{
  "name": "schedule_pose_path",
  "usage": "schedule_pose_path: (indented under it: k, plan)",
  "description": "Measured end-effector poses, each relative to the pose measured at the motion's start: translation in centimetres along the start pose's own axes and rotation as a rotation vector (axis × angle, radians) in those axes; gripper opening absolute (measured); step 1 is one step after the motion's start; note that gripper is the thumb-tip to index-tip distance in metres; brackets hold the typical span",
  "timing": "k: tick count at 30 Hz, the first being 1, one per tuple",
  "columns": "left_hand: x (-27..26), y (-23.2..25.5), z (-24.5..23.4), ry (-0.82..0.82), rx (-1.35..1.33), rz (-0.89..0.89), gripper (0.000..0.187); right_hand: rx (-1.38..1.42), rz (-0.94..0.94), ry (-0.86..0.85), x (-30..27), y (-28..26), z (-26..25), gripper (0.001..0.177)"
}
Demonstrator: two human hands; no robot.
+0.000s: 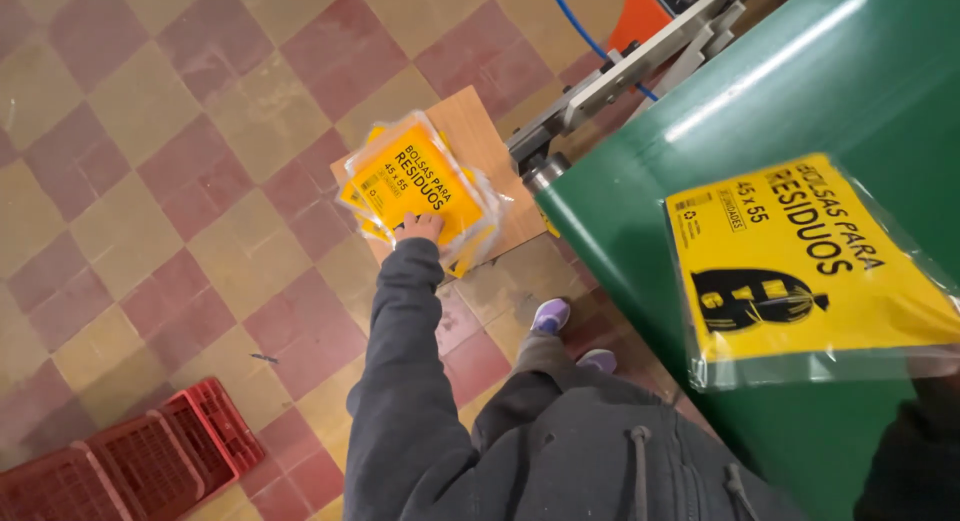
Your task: Folding black garbage bags and placing them into yellow printed sleeves before sealing them with an impulse sealer.
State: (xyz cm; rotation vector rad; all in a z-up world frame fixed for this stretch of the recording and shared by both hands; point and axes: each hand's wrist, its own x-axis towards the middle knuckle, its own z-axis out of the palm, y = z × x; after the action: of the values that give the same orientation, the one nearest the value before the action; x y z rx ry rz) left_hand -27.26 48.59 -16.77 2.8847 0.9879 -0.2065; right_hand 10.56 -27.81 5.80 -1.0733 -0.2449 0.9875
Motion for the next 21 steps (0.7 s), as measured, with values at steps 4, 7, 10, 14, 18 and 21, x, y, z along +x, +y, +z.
schedule_pose_path:
  k: [4,7,10,14,18,21]
  plan:
    - [1.8,-1.8,1.8,-0.161,-0.163,0.156,0.045,-0.201,0.316,0.388,-7.8,6.7,-4.4,0.038]
    - [2.1,-3.3,4.5,-0.162,-0.253,0.284,0.028,0.042,0.170,0.340,-7.2,15.7,-6.0,0.027]
    - [3.4,-4.6,6.6,-0.101,-0.310,0.371,0.025,0.181,-0.065,0.380,-8.5,16.9,-1.0,0.020]
    - [4.0,-4.0,5.6,-0.184,-0.434,0.167,0.036,-0.378,-0.020,0.883,-14.3,14.8,4.8,0.035]
    - [3.1,-1.5,-0.2,0.032,-0.991,0.062,0.028,-1.061,-0.056,1.266,-26.0,15.4,1.5,0.039]
    - [2.0,3.1,-3.9,-0.024,-1.448,-0.211,0.015,-1.710,0.042,1.190,-36.1,19.4,-8.2,0.060]
